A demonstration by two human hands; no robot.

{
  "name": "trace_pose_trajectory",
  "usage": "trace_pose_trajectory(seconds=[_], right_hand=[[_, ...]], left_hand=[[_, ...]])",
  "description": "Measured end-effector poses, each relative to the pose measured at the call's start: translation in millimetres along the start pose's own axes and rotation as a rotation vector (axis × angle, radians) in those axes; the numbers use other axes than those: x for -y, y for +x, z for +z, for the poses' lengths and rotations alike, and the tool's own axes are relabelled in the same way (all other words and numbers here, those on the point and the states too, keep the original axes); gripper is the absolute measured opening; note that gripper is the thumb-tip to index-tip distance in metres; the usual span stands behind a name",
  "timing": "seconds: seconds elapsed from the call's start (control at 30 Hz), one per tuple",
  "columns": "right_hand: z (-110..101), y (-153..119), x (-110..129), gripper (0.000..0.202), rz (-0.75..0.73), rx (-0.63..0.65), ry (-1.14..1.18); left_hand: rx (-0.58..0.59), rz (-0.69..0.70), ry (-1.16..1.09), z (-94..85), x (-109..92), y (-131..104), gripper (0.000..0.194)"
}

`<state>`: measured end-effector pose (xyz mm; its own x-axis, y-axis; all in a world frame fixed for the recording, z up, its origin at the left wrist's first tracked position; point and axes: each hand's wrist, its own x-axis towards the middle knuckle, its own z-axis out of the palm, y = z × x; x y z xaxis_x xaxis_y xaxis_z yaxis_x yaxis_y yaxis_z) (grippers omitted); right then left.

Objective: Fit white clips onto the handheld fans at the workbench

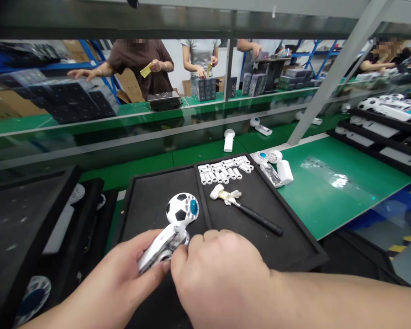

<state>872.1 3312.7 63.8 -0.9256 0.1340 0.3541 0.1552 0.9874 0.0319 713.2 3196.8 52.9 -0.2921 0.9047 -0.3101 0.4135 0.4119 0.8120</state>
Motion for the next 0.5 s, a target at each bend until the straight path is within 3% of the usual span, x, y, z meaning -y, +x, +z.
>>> trace_pose_trajectory(seconds=[0.33,0.5], right_hand=[[6.9,0.5,7.3,0.015,0.031,-0.037,-0.027],[10.4,3.0,7.7,0.015,0.037,0.051,0.033]], left_hand=[[-0.024,-0.01,0.05,7.0,4.2,1.4,0.009],[-0.031,-0.056,0.076,6.6,4.4,-0.4,0.01]])
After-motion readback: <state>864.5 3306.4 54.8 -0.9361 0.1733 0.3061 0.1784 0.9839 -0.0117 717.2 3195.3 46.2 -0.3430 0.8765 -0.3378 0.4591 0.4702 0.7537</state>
